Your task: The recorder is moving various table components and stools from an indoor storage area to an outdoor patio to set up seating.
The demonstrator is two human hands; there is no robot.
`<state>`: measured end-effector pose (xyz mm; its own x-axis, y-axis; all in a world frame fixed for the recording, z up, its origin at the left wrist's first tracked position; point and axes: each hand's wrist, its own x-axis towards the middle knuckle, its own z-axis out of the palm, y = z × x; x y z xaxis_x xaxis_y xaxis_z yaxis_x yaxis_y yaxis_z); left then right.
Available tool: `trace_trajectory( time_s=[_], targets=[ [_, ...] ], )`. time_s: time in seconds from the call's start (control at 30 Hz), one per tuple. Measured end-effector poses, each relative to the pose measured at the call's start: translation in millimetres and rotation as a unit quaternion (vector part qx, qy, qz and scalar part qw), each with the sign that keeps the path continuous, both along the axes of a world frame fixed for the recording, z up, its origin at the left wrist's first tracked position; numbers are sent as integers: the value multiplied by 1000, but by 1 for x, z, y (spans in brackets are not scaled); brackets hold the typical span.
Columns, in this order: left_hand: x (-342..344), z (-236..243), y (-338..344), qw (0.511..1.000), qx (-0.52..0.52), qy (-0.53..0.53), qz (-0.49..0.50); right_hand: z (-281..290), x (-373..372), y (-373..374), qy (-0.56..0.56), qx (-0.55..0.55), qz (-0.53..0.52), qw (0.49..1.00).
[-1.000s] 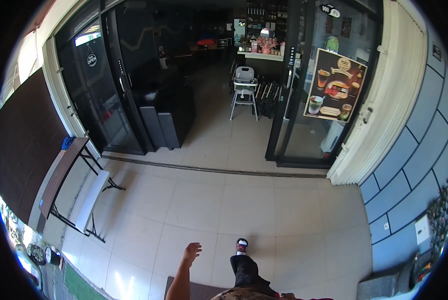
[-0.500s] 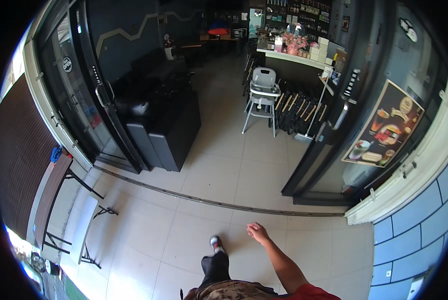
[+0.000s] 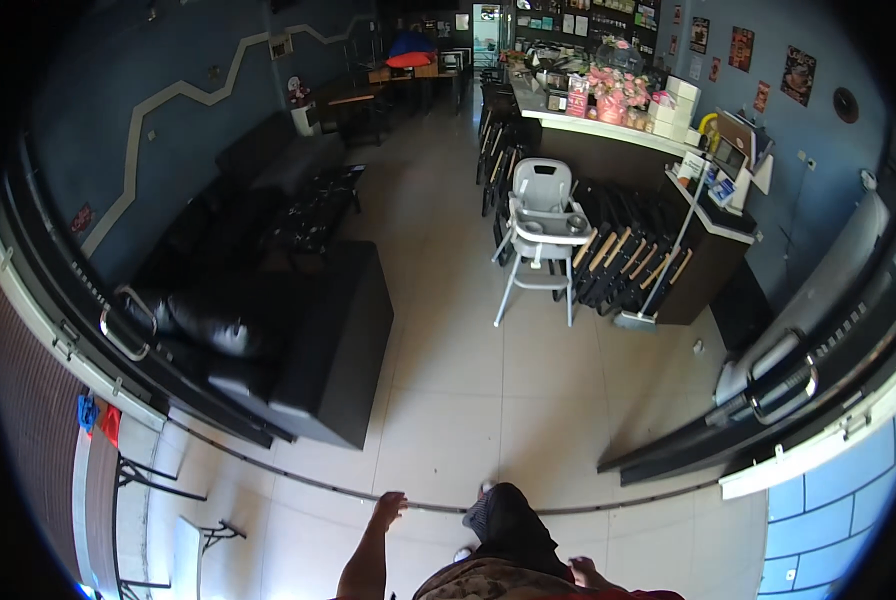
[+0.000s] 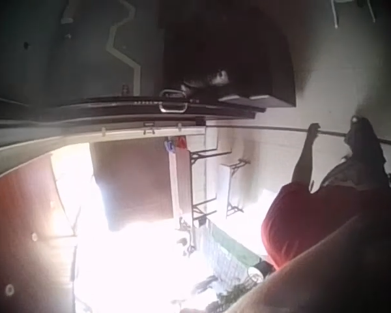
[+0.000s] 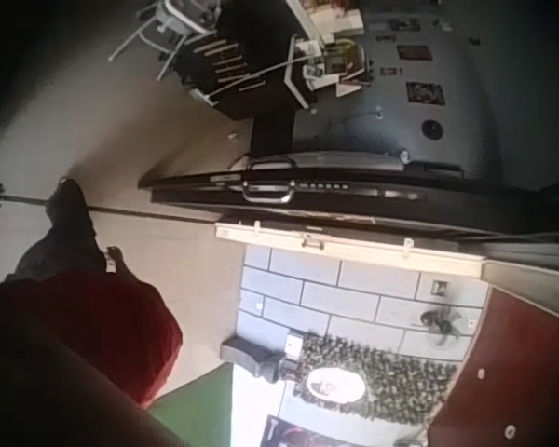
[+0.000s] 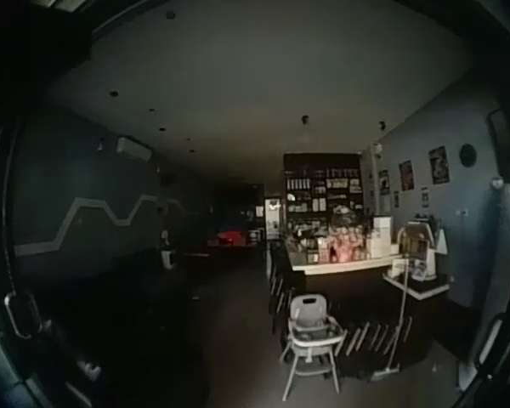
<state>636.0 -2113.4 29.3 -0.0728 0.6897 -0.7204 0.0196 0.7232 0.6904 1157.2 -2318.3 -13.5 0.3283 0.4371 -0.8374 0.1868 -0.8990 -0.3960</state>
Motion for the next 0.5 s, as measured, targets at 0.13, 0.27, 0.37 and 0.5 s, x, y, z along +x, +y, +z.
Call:
trace_trajectory(
  time_s=[0.13, 0.27, 0.37, 0.5],
  targets=[
    [6, 24, 146, 999, 27, -14, 27, -20, 24, 104, -62, 0, 684, 727],
    [-11, 16, 209, 992, -93, -82, 8, -15, 8, 301, 102, 307, 586, 743],
    [6, 34, 258, 984, -159, -80, -29, -112, 15, 436, 156, 423, 512, 731],
    [-17, 40, 334, 985, -140, -61, 77, -46, -65, 722, 270, 395, 202, 855]
  ],
)
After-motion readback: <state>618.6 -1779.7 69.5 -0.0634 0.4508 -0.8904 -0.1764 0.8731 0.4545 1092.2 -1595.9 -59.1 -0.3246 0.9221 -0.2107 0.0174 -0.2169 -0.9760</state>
